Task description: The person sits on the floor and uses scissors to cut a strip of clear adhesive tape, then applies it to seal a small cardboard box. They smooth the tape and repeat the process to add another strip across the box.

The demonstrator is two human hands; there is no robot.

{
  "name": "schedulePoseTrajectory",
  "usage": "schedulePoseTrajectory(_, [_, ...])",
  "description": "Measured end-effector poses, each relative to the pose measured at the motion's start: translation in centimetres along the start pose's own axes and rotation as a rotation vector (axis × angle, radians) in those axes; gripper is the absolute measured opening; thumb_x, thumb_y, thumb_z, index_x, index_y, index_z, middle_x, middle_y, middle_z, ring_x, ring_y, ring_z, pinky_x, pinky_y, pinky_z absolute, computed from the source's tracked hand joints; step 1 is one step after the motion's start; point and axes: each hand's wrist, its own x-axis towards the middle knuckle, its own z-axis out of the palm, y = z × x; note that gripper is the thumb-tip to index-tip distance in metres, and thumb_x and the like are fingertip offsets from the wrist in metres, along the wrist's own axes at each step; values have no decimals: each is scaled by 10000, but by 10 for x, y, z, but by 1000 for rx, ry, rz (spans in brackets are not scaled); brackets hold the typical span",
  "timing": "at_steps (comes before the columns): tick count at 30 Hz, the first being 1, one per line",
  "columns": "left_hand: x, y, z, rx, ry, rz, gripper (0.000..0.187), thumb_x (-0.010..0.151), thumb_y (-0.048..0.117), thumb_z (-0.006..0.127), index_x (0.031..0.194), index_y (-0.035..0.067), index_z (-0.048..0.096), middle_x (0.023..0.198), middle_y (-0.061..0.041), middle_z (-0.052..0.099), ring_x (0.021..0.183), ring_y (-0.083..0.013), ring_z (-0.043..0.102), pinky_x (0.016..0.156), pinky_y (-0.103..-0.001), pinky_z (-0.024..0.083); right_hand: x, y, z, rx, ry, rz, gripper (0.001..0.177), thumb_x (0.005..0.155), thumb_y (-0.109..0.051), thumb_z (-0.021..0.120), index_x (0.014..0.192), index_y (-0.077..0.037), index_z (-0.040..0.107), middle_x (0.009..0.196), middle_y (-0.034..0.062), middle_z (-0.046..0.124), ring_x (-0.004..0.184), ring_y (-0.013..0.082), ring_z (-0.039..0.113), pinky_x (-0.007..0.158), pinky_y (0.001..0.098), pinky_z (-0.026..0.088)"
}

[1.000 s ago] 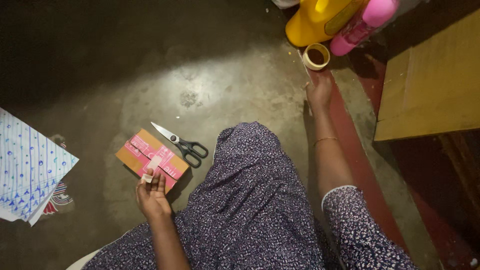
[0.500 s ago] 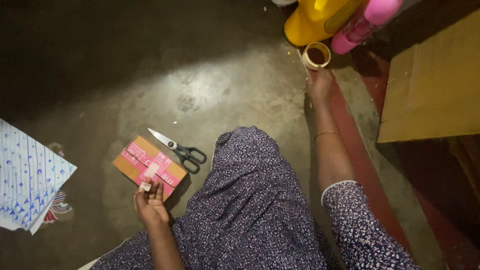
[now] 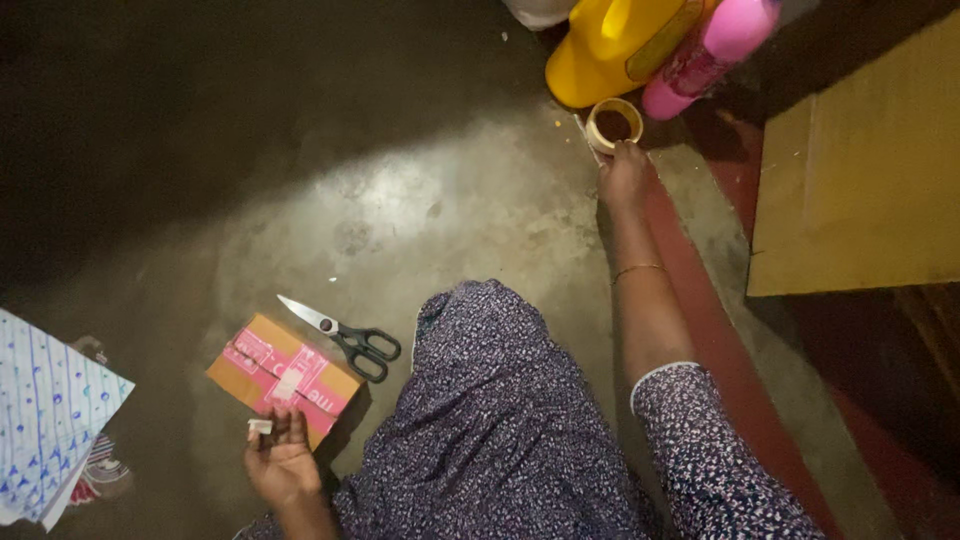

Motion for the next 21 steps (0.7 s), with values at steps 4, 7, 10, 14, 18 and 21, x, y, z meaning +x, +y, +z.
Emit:
schedulePoseTrajectory(4, [-1,1,3,4,-41,13,268,1101,226,559,1243,12,637,1317,-159,693,1178,-278,680,1140,-488,518,6,2,8,42,-14,17,507,909,-92,703,1383,49,590,1440,275,556,1346,426,498,1175,488,377])
schedulePoseTrajectory(7, [-3,-1,5,4,-70,30,271,1102,219,553,1250,6,634,1328,-161,687,1175,-288,680,1147,-493,519,11,2,16,81,6,30,568,861,-68,720,1391,68,568,1450,289,524,1355,435,464,1162,487,345])
schedulePoseTrajectory(10, [-1,-3,7,49,-53,34,287,1113,229,547,1259,-3,633,1339,-167,681,1161,-293,681,1146,-491,517,16,5,20,61,-18,44,575,851,-61,727,1386,70,563,1446,289,523,1348,442,462,1151,484,343])
schedulePoseTrajectory(14, [-1,-4,8,103,-17,55,294,1111,245,543,1252,0,625,1346,-178,679,1139,-294,689,1117,-486,528,21,8,27,65,-3,16,579,823,-42,727,1366,81,568,1431,285,532,1327,447,470,1141,481,352])
schedulePoseTrajectory(18, [-2,0,11,88,-27,32,311,1127,231,544,1272,-34,615,1357,-187,674,1152,-292,690,1119,-474,539,26,10,34,80,-7,12,497,847,-19,697,1330,57,611,1372,259,584,1273,442,504,1114,479,391])
schedulePoseTrajectory(21, [-5,1,12,131,-27,48,333,1147,225,551,1242,-89,608,1269,-207,673,1153,-293,681,1135,-470,536,28,9,41,73,61,-19,442,870,11,657,1312,35,653,1333,244,618,1238,431,531,1085,481,423])
